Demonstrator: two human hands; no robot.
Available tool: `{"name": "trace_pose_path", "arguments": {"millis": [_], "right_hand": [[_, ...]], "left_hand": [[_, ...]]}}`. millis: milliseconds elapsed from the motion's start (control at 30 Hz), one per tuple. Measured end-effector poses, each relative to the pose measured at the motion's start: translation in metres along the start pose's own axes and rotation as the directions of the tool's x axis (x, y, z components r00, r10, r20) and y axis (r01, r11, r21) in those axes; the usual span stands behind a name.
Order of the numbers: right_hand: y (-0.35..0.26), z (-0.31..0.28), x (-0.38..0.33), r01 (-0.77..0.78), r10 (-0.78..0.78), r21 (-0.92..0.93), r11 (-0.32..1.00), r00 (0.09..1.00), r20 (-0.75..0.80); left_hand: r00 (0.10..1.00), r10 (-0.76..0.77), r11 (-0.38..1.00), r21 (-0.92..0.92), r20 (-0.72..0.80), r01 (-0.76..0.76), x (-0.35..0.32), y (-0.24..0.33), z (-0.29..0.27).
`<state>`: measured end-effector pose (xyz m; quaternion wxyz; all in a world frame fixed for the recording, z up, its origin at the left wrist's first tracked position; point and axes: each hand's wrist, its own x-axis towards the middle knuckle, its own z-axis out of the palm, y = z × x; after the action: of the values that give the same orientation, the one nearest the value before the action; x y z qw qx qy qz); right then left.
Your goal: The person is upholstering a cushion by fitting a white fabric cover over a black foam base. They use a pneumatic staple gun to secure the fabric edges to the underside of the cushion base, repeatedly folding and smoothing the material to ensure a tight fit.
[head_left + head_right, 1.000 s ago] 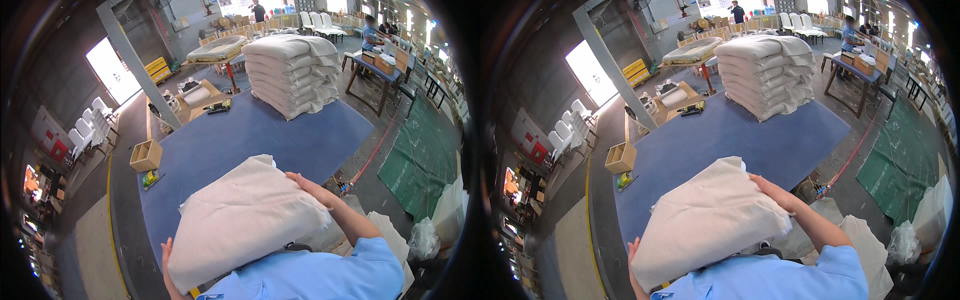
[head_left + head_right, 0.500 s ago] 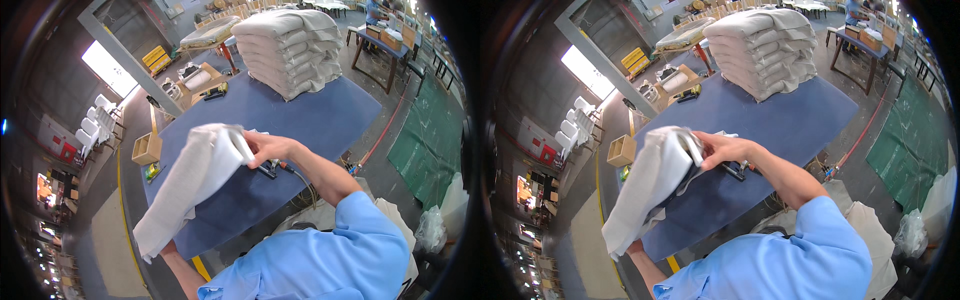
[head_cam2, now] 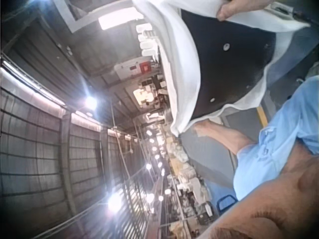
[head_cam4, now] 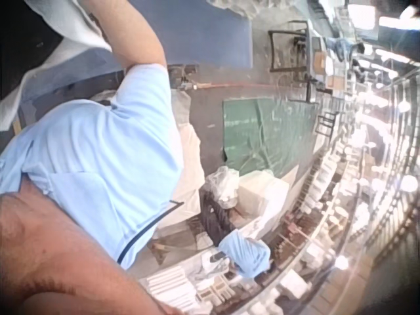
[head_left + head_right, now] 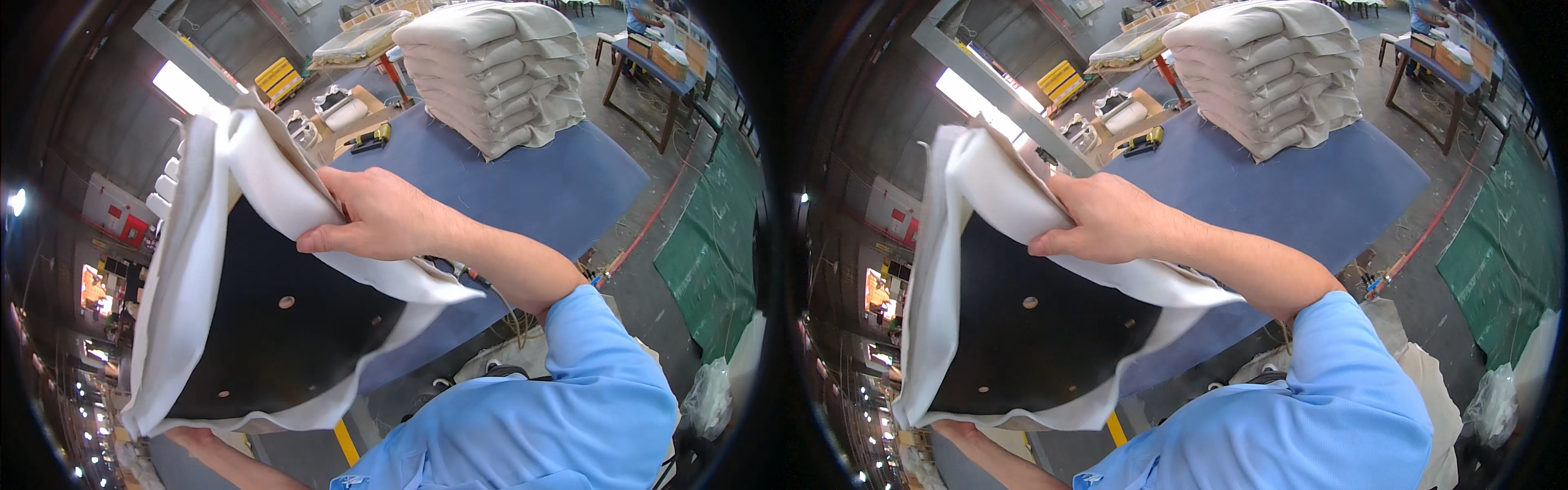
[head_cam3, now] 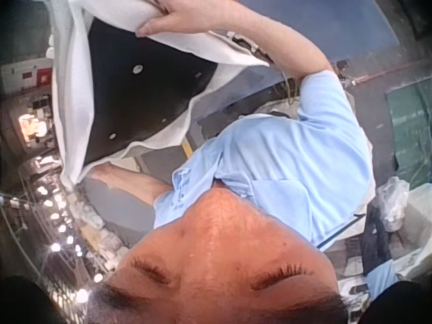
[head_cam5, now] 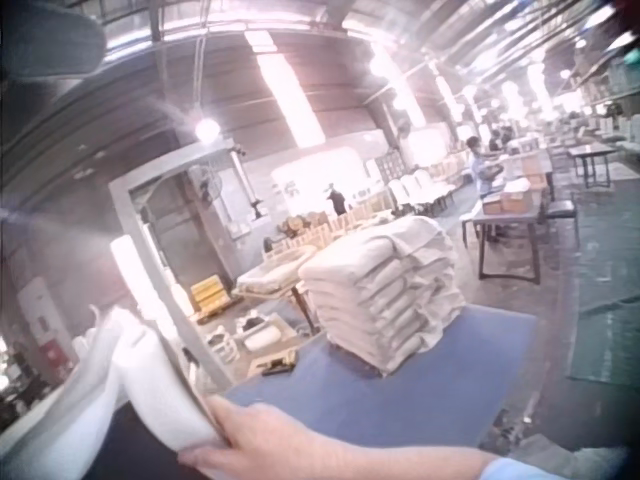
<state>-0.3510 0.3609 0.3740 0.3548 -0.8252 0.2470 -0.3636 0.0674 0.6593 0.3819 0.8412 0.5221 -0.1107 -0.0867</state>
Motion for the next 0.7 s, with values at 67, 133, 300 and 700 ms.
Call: {"name": "trace_pose_path", "arguments": {"millis": [67, 133, 300, 700], "right_hand": [[0.016, 0.016, 0.002, -0.047, 0.047, 0.051, 0.998, 0.999, 0.012], [0.053, 0.043, 0.007, -0.103, 0.101, 0.076, 0.992, 0.995, 0.020], [0.126, 0.108, 0.025, -0.511, 0.482, 0.175, 0.842, 0.857, 0.183], [0.286, 0.185, 0.067, -0.772, 0.779, 0.189, 0.607, 0.625, 0.048]], "left_hand": [[0.998, -0.038, 0.997, 0.063, 0.047, 0.035, 0.012, -0.010, -0.005], [0.987, -0.141, 0.984, 0.124, 0.074, 0.132, 0.032, -0.045, -0.007], [0.851, -0.447, 0.894, 0.167, 0.276, 0.416, 0.108, -0.148, -0.020], [0.682, -0.680, 0.660, 0.630, 0.270, 0.409, 0.200, -0.325, 0.024]]}}
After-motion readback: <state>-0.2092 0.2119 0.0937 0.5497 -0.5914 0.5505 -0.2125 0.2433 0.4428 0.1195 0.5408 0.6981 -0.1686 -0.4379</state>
